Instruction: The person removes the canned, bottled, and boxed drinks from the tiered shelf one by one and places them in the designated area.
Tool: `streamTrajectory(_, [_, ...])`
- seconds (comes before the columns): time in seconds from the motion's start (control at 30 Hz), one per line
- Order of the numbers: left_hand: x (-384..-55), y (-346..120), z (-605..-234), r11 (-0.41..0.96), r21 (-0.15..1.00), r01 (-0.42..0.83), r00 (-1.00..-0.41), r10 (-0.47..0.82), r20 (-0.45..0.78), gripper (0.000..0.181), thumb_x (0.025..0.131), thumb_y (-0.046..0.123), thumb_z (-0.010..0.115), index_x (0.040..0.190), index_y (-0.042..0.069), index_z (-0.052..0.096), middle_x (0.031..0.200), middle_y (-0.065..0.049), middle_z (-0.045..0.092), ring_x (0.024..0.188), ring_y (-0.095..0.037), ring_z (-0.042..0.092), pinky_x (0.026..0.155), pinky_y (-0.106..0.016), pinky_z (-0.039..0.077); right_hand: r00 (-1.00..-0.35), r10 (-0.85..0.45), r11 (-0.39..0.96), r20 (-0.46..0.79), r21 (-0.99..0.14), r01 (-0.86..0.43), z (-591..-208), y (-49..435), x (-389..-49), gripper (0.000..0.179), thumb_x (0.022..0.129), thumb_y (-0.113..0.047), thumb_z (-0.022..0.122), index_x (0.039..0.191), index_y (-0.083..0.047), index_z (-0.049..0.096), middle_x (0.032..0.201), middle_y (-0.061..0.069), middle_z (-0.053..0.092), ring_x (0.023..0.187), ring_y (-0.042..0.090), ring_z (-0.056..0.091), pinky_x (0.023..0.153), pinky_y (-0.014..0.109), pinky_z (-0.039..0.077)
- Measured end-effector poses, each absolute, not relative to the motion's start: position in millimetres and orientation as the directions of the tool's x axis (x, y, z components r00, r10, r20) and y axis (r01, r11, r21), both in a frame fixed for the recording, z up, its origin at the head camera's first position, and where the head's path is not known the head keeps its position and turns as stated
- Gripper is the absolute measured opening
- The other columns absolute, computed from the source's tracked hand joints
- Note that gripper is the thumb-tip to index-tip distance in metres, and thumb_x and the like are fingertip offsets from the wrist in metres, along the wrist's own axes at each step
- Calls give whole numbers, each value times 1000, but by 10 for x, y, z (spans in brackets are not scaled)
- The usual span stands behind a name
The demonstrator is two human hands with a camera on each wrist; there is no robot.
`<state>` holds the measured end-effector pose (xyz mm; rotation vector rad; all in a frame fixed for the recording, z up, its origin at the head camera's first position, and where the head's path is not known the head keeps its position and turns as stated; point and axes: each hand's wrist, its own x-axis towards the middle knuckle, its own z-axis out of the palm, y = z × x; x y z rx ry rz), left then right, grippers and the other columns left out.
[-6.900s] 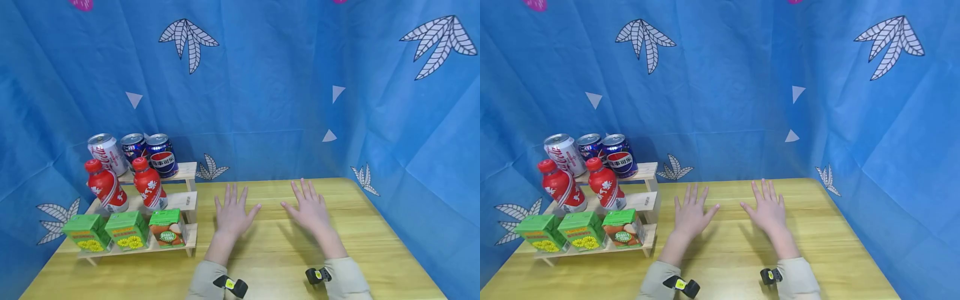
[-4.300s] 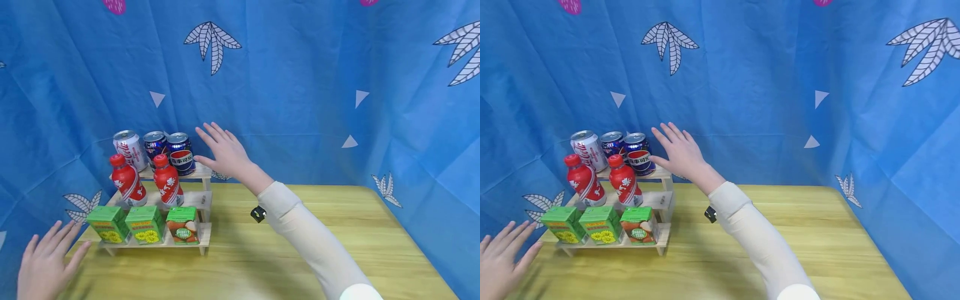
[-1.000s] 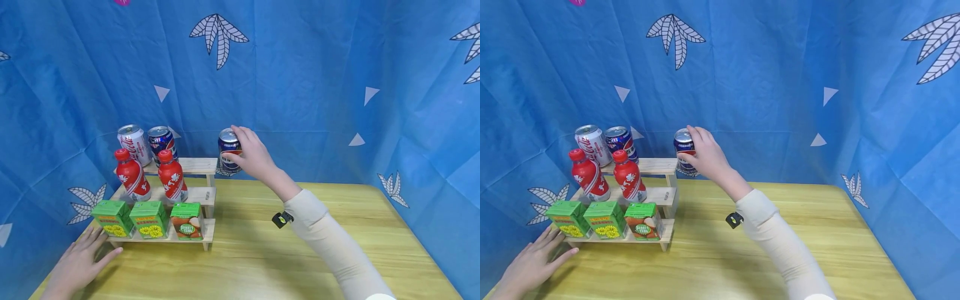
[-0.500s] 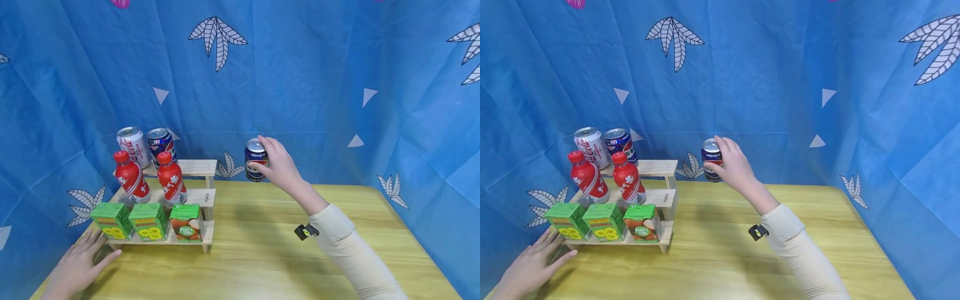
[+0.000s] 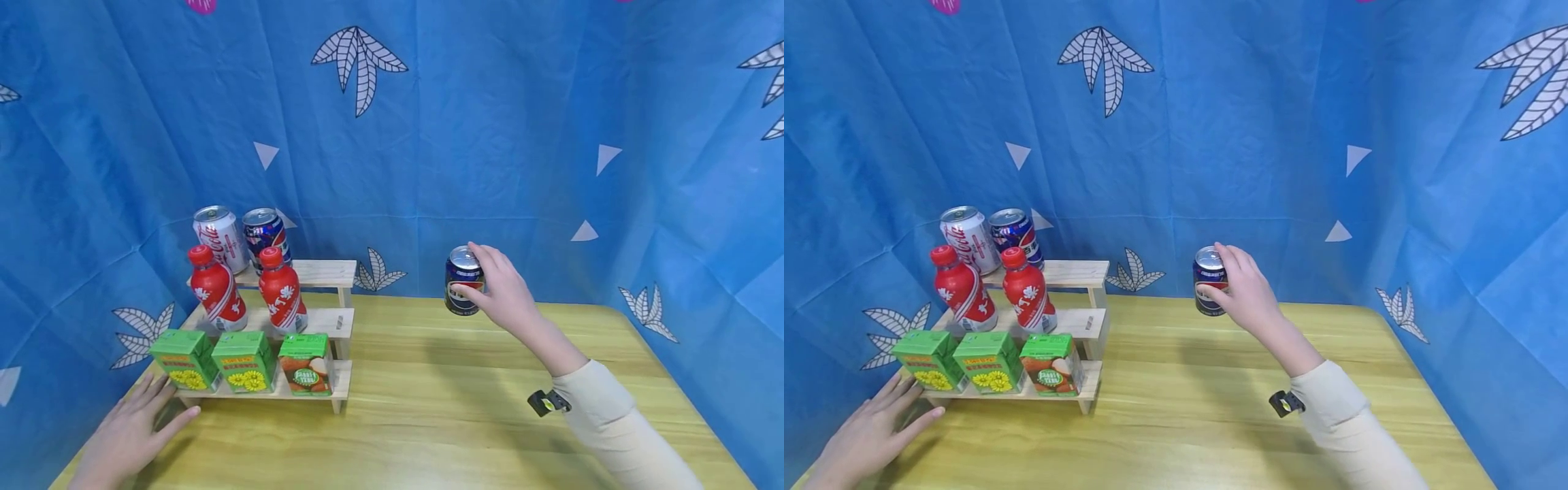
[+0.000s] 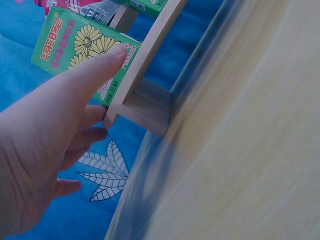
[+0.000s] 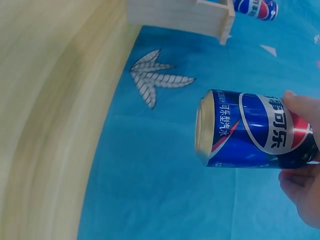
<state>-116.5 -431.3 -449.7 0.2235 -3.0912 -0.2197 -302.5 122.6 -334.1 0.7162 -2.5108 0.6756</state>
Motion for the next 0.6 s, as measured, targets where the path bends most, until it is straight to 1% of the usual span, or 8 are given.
streamTrajectory(0.1, [-1154,-4311,-4508,980,149,-134,-990,-140,30,96,92,71,42,141,-12,40,147,-41,30,140,-58,17,105,-77,19,-776,-357,754,520,-330,-568,-3413,1350,-3001,78,88,-34,72,149,-2,35,142,24,45,130,42,44,102,63,45])
streamTrajectory(0.3, [-1149,-4303,-4500,981,152,-119,-989,-130,64,94,92,69,44,141,-12,41,147,-40,31,143,-56,12,106,-76,20,-787,-328,768,522,-338,-544,-3554,1571,-2979,77,87,-31,73,148,0,36,140,26,46,128,44,44,101,66,44])
streamTrajectory(0.5, [-1148,-4302,-4501,982,155,-105,-990,-118,75,92,93,67,45,141,-11,42,147,-40,31,140,-58,18,105,-76,21,-778,-294,771,555,-344,-537,-3695,1758,-2973,78,85,-28,76,145,3,38,137,28,48,125,47,45,99,67,43])
streamTrajectory(0.6, [-1143,-4302,-4516,982,158,-103,-991,-116,72,92,92,67,45,140,-11,42,147,-40,31,139,-58,20,105,-77,22,-784,-274,775,557,-355,-523,-3769,1849,-2971,78,84,-27,77,145,4,38,136,29,48,125,48,45,99,68,42])
